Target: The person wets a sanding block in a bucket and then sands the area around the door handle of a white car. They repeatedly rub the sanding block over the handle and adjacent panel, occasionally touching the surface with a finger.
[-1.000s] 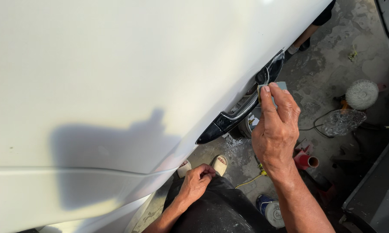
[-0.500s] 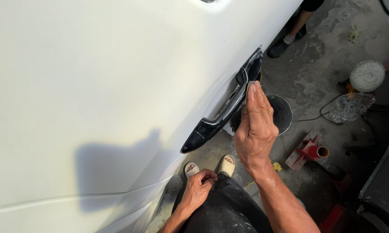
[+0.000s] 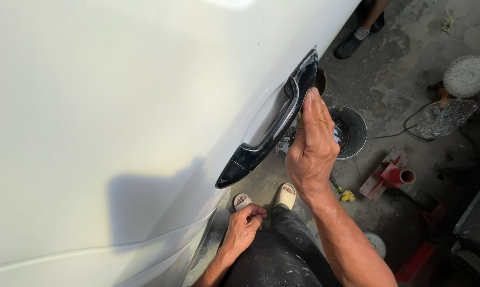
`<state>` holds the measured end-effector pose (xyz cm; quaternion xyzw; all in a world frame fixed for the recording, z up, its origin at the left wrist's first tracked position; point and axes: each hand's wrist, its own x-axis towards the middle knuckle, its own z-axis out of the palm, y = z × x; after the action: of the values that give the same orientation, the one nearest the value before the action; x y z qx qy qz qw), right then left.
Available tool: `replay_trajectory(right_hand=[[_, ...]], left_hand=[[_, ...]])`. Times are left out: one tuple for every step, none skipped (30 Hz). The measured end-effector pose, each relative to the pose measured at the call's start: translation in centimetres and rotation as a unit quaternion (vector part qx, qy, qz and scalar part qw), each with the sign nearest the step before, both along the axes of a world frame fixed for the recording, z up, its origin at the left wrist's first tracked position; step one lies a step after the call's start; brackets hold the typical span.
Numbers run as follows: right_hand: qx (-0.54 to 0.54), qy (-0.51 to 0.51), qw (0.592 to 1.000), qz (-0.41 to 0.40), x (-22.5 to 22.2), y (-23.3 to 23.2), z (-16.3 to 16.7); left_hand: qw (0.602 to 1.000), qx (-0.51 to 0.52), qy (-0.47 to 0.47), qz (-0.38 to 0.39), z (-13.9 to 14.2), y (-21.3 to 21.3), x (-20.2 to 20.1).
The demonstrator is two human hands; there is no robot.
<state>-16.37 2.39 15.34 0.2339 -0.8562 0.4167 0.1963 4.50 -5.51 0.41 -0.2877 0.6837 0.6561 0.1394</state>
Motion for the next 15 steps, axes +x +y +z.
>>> replay_trajectory(right_hand=[[0.002, -0.006, 1.000, 0.000, -0.1, 0.0, 0.0], [0.001, -0.010, 1.000, 0.002, 0.0, 0.1, 0.0], [0.000, -0.016, 1.000, 0.003, 0.0, 0.2, -0.1], [0.005, -0.010, 1.000, 0.006, 0.5, 0.2, -0.3], [0.011, -0.004, 1.000, 0.010, 1.0, 0.3, -0.4], [0.019, 0.000, 1.000, 0.018, 1.1, 0.2, -0.5], [0.024, 0.006, 1.000, 0.016, 1.3, 0.2, -0.4], [0.028, 0.012, 0.999, 0.013, 1.2, 0.2, -0.2], [0.032, 0.018, 0.999, 0.011, 1.2, 0.0, 0.0], [0.024, 0.000, 1.000, 0.003, 0.8, -0.1, 0.3], [0.016, -0.016, 1.000, -0.005, 0.0, -0.2, 0.7], [0.007, -0.029, 1.000, -0.011, 0.1, -0.4, 1.1], [0.020, -0.015, 1.000, -0.005, 0.3, -0.5, 1.4], [0.033, 0.000, 0.999, -0.001, 1.6, -0.6, 1.6], [0.046, 0.016, 0.999, 0.004, 2.6, -0.6, 1.6]], left_hand=[[1.000, -0.001, 0.008, -0.002, 0.1, 0.0, 0.0], [1.000, -0.005, 0.016, -0.001, 0.1, 0.1, -0.1], [1.000, -0.002, 0.006, -0.001, 0.2, 0.1, -0.1], [1.000, 0.000, -0.003, -0.004, 0.2, 0.2, -0.1], [1.000, 0.003, -0.010, -0.006, 0.2, 0.2, -0.2], [1.000, -0.006, -0.004, -0.006, 0.1, 0.2, -0.2], [1.000, -0.013, -0.003, -0.006, 0.1, 0.2, -0.1], [1.000, -0.021, -0.001, -0.007, 0.0, 0.2, 0.0], [1.000, -0.018, 0.009, -0.003, -0.1, 0.2, 0.1], [1.000, -0.013, 0.019, -0.001, -0.2, 0.2, 0.3], [0.999, -0.010, 0.031, 0.002, -0.2, 0.1, 0.4], [0.999, -0.002, 0.035, 0.008, -0.3, 0.2, 0.5], [0.999, 0.004, 0.041, 0.011, -0.3, 0.3, 0.7], [0.999, 0.011, 0.048, 0.012, -0.4, 0.2, 0.7], [0.999, 0.010, 0.035, 0.010, -0.5, 0.2, 0.6]])
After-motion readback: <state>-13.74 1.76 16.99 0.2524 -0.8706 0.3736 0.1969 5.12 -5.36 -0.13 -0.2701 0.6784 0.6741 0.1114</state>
